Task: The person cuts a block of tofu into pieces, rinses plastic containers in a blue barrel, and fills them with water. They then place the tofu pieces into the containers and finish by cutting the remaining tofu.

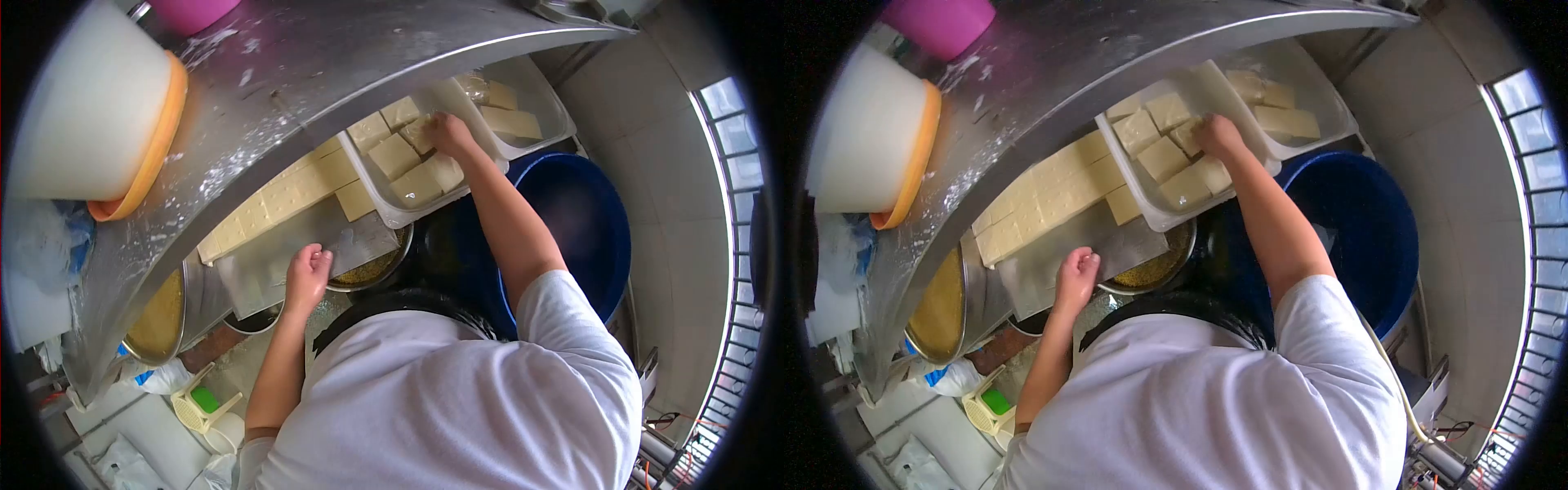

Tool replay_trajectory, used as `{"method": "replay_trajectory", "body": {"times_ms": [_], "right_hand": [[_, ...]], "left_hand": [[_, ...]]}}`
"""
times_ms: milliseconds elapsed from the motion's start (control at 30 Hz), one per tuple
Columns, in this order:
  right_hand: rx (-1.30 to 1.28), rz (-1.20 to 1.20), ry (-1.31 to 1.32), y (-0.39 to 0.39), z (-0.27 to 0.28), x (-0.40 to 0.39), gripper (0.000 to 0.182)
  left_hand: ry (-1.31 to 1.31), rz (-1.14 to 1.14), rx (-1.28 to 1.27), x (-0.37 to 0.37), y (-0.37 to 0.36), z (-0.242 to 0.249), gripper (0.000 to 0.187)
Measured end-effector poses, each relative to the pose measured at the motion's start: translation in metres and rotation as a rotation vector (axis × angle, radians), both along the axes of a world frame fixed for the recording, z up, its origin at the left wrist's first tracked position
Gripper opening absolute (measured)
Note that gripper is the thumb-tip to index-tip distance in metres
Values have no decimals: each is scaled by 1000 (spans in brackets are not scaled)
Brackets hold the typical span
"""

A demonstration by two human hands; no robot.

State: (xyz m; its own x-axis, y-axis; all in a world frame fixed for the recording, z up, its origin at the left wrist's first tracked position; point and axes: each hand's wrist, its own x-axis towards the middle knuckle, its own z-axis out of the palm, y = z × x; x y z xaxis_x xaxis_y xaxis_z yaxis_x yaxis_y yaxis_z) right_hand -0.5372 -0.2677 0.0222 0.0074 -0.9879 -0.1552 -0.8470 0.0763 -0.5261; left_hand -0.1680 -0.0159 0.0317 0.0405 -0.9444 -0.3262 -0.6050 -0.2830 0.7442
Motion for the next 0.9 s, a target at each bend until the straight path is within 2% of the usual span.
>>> {"method": "replay_trajectory", "body": {"times_ms": [33, 100, 133, 167, 200, 233, 267, 300, 367, 433, 467, 533, 667, 733, 767, 833, 867, 900], "right_hand": [[-1, 13, 1, 7, 2, 6, 47], [-399, -102, 48, 43, 31, 36, 38], [-540, -68, -25, 62, 41, 56, 35], [-418, -30, -200, 87, 59, 79, 32], [-432, 43, -324, 104, 49, 101, 26], [-267, 171, -299, 127, 58, 121, 21], [-121, 246, -259, 150, 66, 141, 18], [-239, 318, -333, 171, 60, 153, 23], [-248, 380, -232, 194, 47, 166, 56], [-233, 343, -34, 202, 36, 175, 68], [-234, 339, -30, 201, 37, 179, 68], [-50, 295, 41, 195, 39, 187, 81], [84, 147, 83, 181, 39, 205, 86], [209, 17, -108, 176, 39, 208, 86], [209, 10, -106, 172, 25, 209, 86], [121, 5, -22, 164, -16, 208, 88], [122, -4, -18, 162, -11, 208, 88], [168, -39, -65, 162, -3, 207, 83]], "left_hand": [[1, 13, -1, 2, 4, -3, 44], [-447, -326, -394, -2, 16, -5, 58], [-482, -398, -292, -8, 18, 9, 76], [-483, -390, -289, -7, 20, 3, 76], [-535, -442, -287, -6, 21, -8, 85], [-586, -493, -286, -5, 22, -18, 94], [-635, -537, -223, -4, 18, -24, 89], [-633, -535, -225, 1, 17, -40, 89], [-795, -556, -448, 11, 17, -74, 74], [-761, -562, -462, 13, 20, -70, 70], [-731, -569, -473, 15, 21, -69, 66], [-730, -576, -470, 17, 24, -68, 62], [-770, -639, -444, 24, 28, -61, 58], [-755, -639, -463, 28, 31, -65, 59], [-742, -637, -477, 30, 32, -67, 60], [-638, -609, -440, 22, 31, -24, 58], [-538, -573, -398, 18, 28, -9, 57], [-533, -580, -400, 18, 19, -19, 57]]}}
